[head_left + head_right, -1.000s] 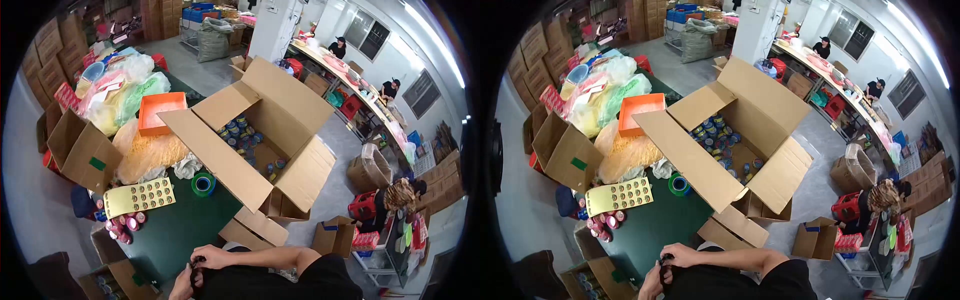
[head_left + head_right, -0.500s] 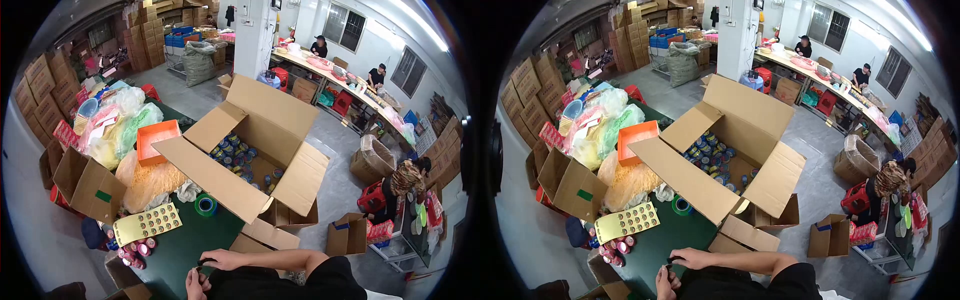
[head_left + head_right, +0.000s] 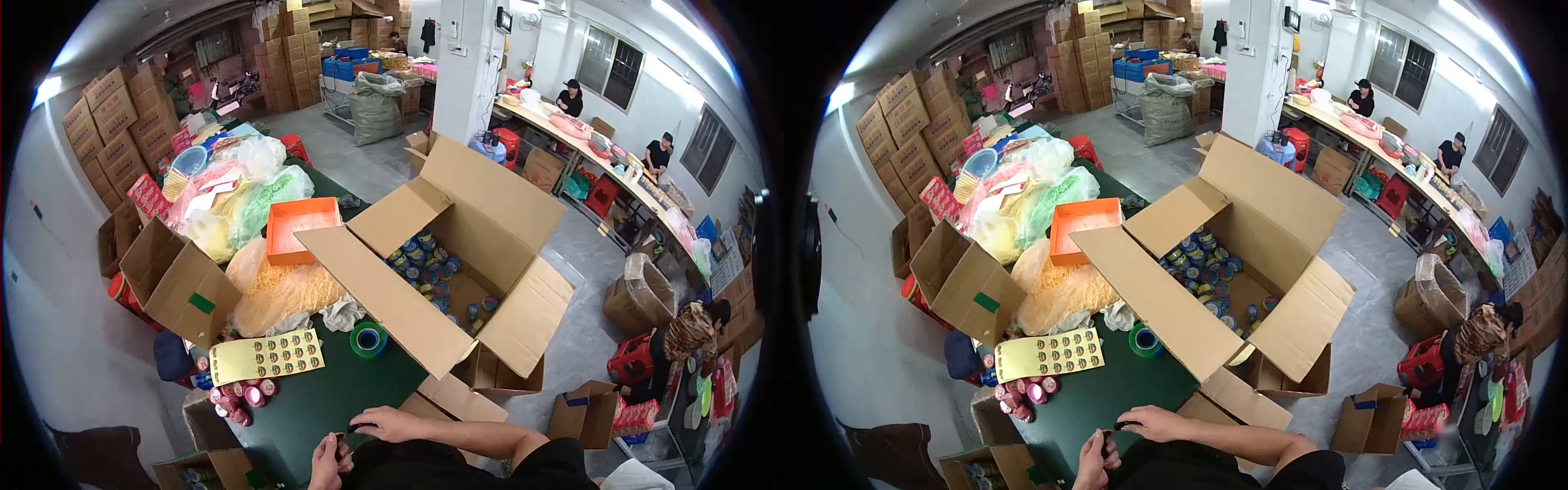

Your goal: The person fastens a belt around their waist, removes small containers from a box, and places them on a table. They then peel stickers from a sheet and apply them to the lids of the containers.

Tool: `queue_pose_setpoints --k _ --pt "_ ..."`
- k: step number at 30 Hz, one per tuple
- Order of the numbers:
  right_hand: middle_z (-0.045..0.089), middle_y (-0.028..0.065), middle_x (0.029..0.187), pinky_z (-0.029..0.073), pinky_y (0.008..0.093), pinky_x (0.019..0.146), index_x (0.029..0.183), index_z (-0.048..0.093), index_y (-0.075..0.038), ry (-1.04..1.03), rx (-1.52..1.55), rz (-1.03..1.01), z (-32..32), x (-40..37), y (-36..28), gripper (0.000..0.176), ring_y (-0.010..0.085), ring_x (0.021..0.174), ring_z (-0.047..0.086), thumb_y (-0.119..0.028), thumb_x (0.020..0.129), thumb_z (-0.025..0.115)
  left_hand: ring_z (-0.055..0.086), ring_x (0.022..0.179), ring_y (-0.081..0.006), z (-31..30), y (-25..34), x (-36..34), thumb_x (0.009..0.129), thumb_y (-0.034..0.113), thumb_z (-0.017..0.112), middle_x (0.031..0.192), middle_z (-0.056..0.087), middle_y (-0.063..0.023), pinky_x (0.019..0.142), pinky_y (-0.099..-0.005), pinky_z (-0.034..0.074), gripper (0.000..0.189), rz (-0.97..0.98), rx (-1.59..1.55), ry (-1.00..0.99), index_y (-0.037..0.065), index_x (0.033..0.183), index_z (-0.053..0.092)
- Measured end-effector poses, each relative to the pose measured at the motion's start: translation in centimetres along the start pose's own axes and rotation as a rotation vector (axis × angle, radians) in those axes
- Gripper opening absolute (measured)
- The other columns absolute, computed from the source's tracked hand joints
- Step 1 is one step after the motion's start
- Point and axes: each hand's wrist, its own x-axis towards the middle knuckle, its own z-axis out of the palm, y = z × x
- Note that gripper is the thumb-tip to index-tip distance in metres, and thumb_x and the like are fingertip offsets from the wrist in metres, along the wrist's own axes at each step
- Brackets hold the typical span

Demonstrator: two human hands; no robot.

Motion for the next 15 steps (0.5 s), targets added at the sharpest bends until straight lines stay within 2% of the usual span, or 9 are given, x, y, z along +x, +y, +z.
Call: queue_pose_setpoints --k 2,5,6,7,9,10,11,13,15 --pt "0.068 0.0197 0.111 0.054 0.0441 0.089 0.125 0.066 -0.004 -0.066 -0.026 0.03 0.3 0.2 0.2 0.028 0.0406 0.105 0.066 -0.018 0.101 0.064 0.038 0.049 -0.0118 -0.4 -0.4 -0.3 0.111 0.033 0.048 0.073 0.049 -0.0026 0.046 -0.0291 0.031 0.025 -0.005 -0.001 0.006 0.009 0.108 0.054" --pt "0.068 0.0194 0.111 0.054 0.044 0.088 0.126 0.066 -0.005 -0.037 -0.031 -0.045 0.7 0.3 1.7 0.029 0.0406 0.104 0.066 -0.02 0.101 0.064 0.037 0.049 -0.0113 -0.5 -0.4 -0.3 0.111 0.033 0.049 0.073 0.048 -0.0023 0.045 -0.0287 0.03 0.024 -0.016 -0.013 -0.007 0.009 0.108 0.054" --pt "0.068 0.0192 0.11 0.054 0.0441 0.088 0.126 0.067 -0.006 -0.038 -0.05 -0.021 0.4 0.3 0.8 0.028 0.0398 0.104 0.066 -0.02 0.101 0.065 0.033 0.049 -0.0079 0.2 -0.1 -0.5 0.109 0.03 0.054 0.071 0.043 -0.0006 0.043 -0.0268 0.024 0.021 -0.044 -0.054 0.005 0.01 0.103 0.049" --pt "0.069 0.0196 0.11 0.053 0.0475 0.09 0.123 0.068 -0.007 -0.078 -0.063 0.027 0.0 0.5 0.2 0.028 0.041 0.104 0.065 -0.021 0.099 0.063 0.031 0.05 -0.0085 0.3 0.3 -0.8 0.11 0.031 0.053 0.072 0.041 0.0013 0.047 -0.0261 0.025 0.02 -0.074 -0.034 -0.002 0.014 0.101 0.049" --pt "0.067 0.0172 0.101 0.054 0.0454 0.086 0.119 0.071 -0.008 -0.048 -0.074 -0.028 0.2 0.6 0.7 0.024 0.0377 0.097 0.066 -0.019 0.097 0.065 0.031 0.052 -0.0066 0.3 0.5 -1.0 0.11 0.03 0.052 0.072 0.041 0.004 0.047 -0.0251 0.025 0.018 -0.032 0.04 -0.034 0.013 0.104 0.051" --pt "0.068 0.0166 0.099 0.055 0.0441 0.081 0.118 0.071 -0.009 -0.045 -0.105 -0.066 0.3 0.8 1.3 0.024 0.0365 0.094 0.067 -0.017 0.095 0.068 0.033 0.052 -0.0062 0.3 0.8 -0.9 0.11 0.031 0.053 0.073 0.043 0.004 0.046 -0.0246 0.026 0.02 -0.069 0.052 -0.03 0.012 0.106 0.052" --pt "0.068 0.0144 0.098 0.055 0.041 0.079 0.117 0.072 -0.007 -0.062 -0.119 -0.061 0.4 0.7 1.6 0.024 0.0349 0.092 0.067 -0.013 0.094 0.072 0.037 0.054 -0.0048 0.3 1.4 -1.3 0.11 0.031 0.052 0.074 0.045 0.0041 0.046 -0.024 0.027 0.022 -0.033 0.243 -0.033 0.01 0.109 0.055" --pt "0.066 0.0132 0.102 0.056 0.0433 0.076 0.118 0.071 -0.009 -0.084 -0.098 -0.121 0.1 0.3 1.3 0.026 0.0362 0.089 0.068 -0.013 0.092 0.073 0.038 0.056 -0.0031 -0.6 1.5 -0.3 0.111 0.031 0.05 0.075 0.046 0.0052 0.046 -0.0237 0.029 0.027 -0.036 0.341 -0.096 0.005 0.117 0.056" --pt "0.066 0.0133 0.1 0.055 0.0431 0.076 0.119 0.07 -0.008 -0.151 -0.168 -0.035 -0.4 0.3 -0.9 0.028 0.0364 0.088 0.067 -0.013 0.092 0.073 0.036 0.056 -0.003 0.4 0.5 -1.2 0.111 0.032 0.049 0.074 0.044 0.0062 0.047 -0.023 0.029 0.03 -0.071 0.333 -0.069 0.004 0.121 0.056"
